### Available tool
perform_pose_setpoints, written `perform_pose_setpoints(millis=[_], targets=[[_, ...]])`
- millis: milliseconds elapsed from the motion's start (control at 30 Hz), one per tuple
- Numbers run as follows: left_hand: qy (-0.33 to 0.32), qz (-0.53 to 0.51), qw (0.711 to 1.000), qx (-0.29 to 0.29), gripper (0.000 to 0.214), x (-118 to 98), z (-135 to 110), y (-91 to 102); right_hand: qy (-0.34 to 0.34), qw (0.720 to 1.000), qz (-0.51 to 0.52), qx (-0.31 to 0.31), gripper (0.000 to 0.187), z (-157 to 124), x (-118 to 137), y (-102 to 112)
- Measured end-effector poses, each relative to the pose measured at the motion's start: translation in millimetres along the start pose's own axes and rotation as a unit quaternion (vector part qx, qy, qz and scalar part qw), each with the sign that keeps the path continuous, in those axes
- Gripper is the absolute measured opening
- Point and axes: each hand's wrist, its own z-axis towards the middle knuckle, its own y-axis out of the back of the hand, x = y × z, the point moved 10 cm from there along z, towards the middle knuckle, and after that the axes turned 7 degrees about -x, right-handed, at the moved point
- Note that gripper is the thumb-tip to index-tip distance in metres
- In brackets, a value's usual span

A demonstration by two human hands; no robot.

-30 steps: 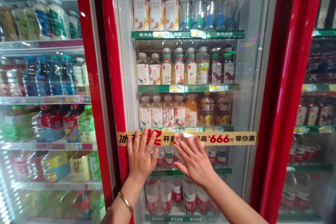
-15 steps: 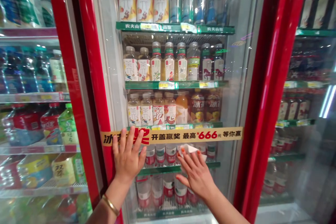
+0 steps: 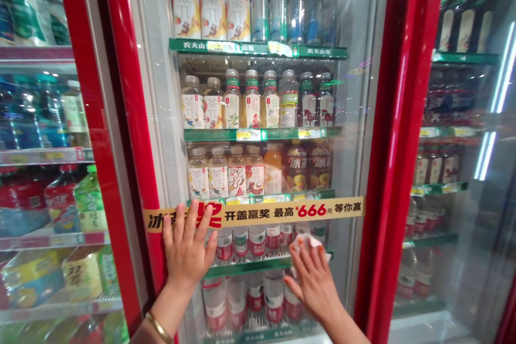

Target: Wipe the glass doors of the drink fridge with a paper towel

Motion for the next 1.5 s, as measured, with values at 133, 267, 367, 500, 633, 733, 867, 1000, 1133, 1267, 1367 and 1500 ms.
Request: perform_pose_setpoints(millis=[133,267,367,500,633,733,867,1000,1133,1267,1367,1500], targets=[[0.002,0.002,1.0,-0.004,0.074,0,0,0.6,-0.237,0.971,-0.022,-0.03,0.08,24,-84,2],[0.007,-0.006,1.0,-0.003,0.073,1,-1,0.8,-0.138,0.99,0.009,-0.014,0.085,69,-23,-10],[0.002,-0.007,1.0,-0.001,0.073,1,-2,0.4,0.064,0.997,0.05,0.009,0.082,60,34,-11],[0.004,-0.012,1.0,-0.005,0.072,1,-1,0.4,-0.159,0.987,0.01,-0.009,0.079,70,-62,-1],[0.004,-0.006,1.0,-0.007,0.074,1,-1,0.7,-0.262,0.964,-0.006,-0.048,0.078,120,-87,7],[-0.002,-0.003,1.0,-0.006,0.075,1,-1,1.1,-0.055,0.998,0.019,-0.014,0.086,135,-5,-1],[0.001,-0.007,1.0,-0.012,0.073,0,-1,2.7,0.007,1.0,0.015,-0.007,0.084,100,7,0],[-0.005,0.012,1.0,-0.008,0.075,0,-2,1.0,-0.255,0.966,-0.01,-0.042,0.078,117,-89,8],[-0.009,0.022,1.0,-0.004,0.076,2,-4,0.2,-0.158,0.987,0.014,-0.029,0.084,170,-33,0],[-0.014,0.025,1.0,0.0,0.077,2,-5,-0.1,0.08,0.996,0.047,-0.014,0.085,147,48,-3],[-0.005,0.012,1.0,-0.002,0.075,2,-5,-0.1,-0.061,0.998,0.012,-0.017,0.081,135,-25,1],[0.005,0.009,1.0,-0.005,0.074,3,-4,-0.7,-0.281,0.958,0.009,-0.052,0.079,175,-108,12]])
